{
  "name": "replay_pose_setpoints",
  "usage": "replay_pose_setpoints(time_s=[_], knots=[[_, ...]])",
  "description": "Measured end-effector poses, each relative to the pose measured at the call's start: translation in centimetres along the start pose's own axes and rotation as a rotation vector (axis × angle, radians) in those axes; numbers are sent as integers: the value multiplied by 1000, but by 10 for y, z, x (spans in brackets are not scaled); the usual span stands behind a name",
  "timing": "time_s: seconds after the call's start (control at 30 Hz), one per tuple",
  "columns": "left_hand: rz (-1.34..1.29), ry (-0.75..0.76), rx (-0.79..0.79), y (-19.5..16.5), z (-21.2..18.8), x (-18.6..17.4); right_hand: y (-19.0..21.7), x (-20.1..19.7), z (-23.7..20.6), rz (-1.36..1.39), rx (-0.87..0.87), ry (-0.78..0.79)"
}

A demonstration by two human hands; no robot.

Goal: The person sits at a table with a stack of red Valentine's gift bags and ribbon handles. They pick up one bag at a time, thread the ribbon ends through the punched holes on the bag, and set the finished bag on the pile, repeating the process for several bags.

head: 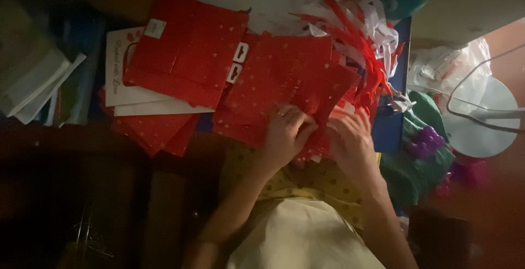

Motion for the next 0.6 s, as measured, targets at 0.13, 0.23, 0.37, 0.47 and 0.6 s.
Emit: replay_pose_setpoints(time_s=[0.13, 0.23, 0.37, 0.47, 0.6], knots=[[-122, -121, -11, -3, -2, 1, 7, 5, -11, 138, 63, -33], [-144, -138, -8, -5, 1, 0, 8, 6, -9, 95, 72, -104], [-288, -142, -69, -7, 2, -5, -4, 17, -12, 359, 359, 6], [-253, -102, -57, -10, 4, -3, -3, 17, -9, 405, 193, -92], [-249, -99, -60, -8, 8, 2, -11, 22, -12, 411, 253, -72]])
Point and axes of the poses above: each hand's wrist, its own z-axis towards the middle knuckle, its own x-axis out of the palm, y = z × x, the point moved 4 cm from there along z, towards the middle knuckle, and after that the axes turned 14 degrees about -z, right-handed, at the moved point
